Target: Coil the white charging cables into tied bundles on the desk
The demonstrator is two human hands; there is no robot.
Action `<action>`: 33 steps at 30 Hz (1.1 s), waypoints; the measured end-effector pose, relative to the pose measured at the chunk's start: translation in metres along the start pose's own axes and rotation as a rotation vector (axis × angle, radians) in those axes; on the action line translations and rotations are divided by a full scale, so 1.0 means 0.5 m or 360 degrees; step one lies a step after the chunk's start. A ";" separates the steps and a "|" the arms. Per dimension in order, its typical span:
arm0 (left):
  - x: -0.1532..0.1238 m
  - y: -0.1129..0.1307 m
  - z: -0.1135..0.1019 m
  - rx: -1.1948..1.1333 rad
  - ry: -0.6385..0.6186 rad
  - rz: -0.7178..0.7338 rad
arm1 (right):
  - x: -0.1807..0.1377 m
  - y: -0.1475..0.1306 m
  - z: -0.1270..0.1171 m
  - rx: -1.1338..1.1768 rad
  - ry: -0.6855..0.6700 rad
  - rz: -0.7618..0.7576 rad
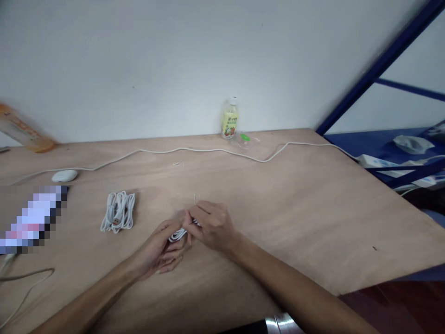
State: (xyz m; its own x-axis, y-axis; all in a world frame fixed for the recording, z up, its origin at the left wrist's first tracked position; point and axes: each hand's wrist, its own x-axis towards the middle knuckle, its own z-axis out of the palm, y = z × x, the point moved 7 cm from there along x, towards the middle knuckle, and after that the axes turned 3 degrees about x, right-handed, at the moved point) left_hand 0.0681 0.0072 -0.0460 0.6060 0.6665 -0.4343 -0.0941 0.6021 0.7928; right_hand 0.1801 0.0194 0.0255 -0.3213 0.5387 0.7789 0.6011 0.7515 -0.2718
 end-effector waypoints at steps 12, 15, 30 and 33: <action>0.005 -0.001 -0.004 0.0072 -0.0008 0.0136 | -0.002 -0.006 -0.005 0.0060 0.0002 -0.0014; 0.004 0.003 -0.003 0.0133 -0.0027 0.0191 | -0.002 -0.011 -0.007 0.0110 0.0027 -0.0004; -0.037 0.072 -0.010 0.1189 0.0511 0.0901 | -0.013 0.019 0.020 0.0190 -0.0053 0.0345; -0.040 0.070 -0.011 0.1466 0.0538 0.0925 | -0.010 0.023 0.021 0.0274 -0.0064 0.0451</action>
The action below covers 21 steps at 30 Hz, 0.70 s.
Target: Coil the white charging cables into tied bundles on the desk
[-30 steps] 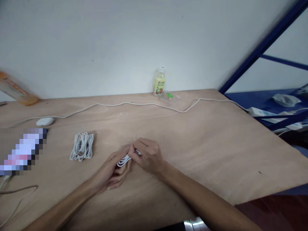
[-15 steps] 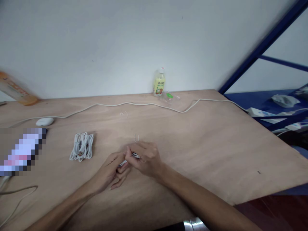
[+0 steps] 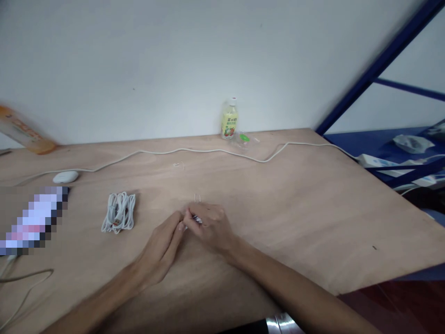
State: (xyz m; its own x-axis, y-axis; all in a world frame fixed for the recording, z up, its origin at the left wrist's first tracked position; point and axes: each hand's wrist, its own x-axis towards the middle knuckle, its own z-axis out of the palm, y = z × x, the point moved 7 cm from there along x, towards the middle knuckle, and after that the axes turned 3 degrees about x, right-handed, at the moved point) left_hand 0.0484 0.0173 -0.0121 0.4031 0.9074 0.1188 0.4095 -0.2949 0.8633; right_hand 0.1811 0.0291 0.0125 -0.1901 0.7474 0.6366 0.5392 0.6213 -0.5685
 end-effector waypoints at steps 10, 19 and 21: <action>0.007 -0.023 0.005 0.0127 -0.0153 0.0023 | -0.001 -0.005 -0.008 -0.0013 0.0039 0.0083; -0.003 -0.009 0.015 -0.0169 -0.0249 -0.0094 | 0.002 -0.050 -0.036 -0.0460 0.0205 -0.0651; -0.007 -0.026 0.017 -0.0285 -0.0245 -0.0264 | 0.003 -0.049 -0.036 -0.0452 0.0177 -0.0688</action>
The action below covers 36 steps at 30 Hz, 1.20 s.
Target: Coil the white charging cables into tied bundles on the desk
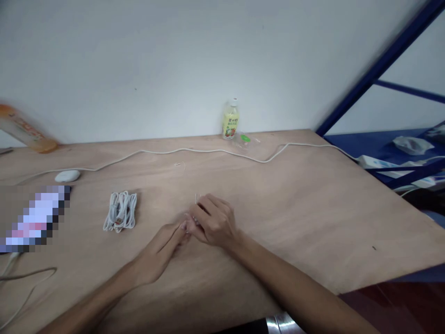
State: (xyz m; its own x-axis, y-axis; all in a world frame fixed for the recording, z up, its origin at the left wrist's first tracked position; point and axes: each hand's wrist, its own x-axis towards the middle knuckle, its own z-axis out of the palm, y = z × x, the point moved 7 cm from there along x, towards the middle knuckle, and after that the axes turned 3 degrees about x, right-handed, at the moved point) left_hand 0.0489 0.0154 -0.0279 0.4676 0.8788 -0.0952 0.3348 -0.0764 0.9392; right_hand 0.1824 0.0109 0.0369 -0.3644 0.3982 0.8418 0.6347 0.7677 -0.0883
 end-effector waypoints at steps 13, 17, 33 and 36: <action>0.004 -0.025 0.036 -0.0792 -0.0326 -0.0498 | 0.008 0.001 0.012 -0.0019 -0.0020 -0.0220; 0.008 -0.010 0.010 -0.0417 -0.0026 -0.0233 | 0.008 0.002 0.021 -0.0027 -0.0047 -0.0201; 0.015 -0.016 0.022 -0.0648 -0.0383 -0.0292 | 0.003 0.007 0.016 0.0026 -0.0040 -0.0244; 0.014 -0.013 0.033 -0.0717 -0.0508 -0.0269 | -0.002 0.009 0.014 0.0053 -0.0075 -0.0278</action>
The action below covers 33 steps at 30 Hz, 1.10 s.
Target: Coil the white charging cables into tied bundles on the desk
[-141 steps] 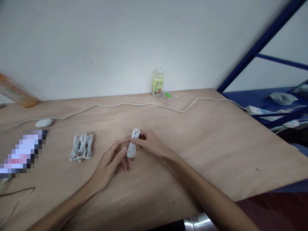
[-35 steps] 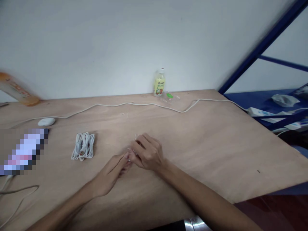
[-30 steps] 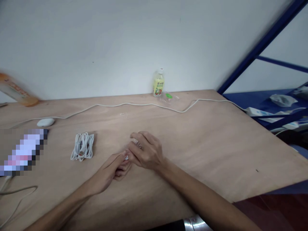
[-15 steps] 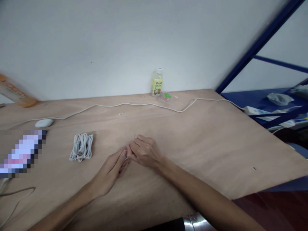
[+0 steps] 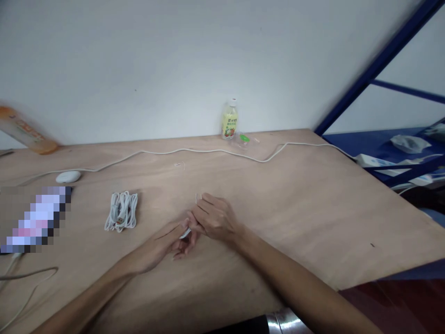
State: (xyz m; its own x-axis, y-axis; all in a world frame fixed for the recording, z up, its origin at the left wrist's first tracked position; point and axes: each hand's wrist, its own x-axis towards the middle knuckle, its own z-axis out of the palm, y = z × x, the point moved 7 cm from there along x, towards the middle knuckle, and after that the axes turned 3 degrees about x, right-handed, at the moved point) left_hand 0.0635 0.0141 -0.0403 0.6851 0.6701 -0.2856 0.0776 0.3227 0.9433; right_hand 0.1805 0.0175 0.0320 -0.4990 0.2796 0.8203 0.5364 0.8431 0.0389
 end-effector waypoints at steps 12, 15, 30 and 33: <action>0.006 -0.007 0.006 -0.0290 -0.0045 -0.0007 | -0.002 0.007 0.010 -0.0021 -0.0071 0.0008; 0.006 0.000 0.001 -0.0254 0.0049 0.0003 | 0.001 0.009 0.010 -0.0040 -0.0087 0.0005; 0.009 -0.010 0.006 -0.0427 0.0128 -0.0018 | -0.006 0.025 0.019 -0.0051 -0.0177 0.0053; 0.011 -0.014 0.006 -0.0381 0.0081 -0.0051 | -0.005 0.026 0.021 -0.0009 -0.0159 0.0058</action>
State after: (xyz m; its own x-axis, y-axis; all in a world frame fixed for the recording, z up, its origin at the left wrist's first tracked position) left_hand 0.0691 0.0135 -0.0480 0.6471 0.6879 -0.3286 -0.0795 0.4896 0.8683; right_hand 0.1814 0.0326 0.0246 -0.5444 0.3548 0.7601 0.5592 0.8289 0.0137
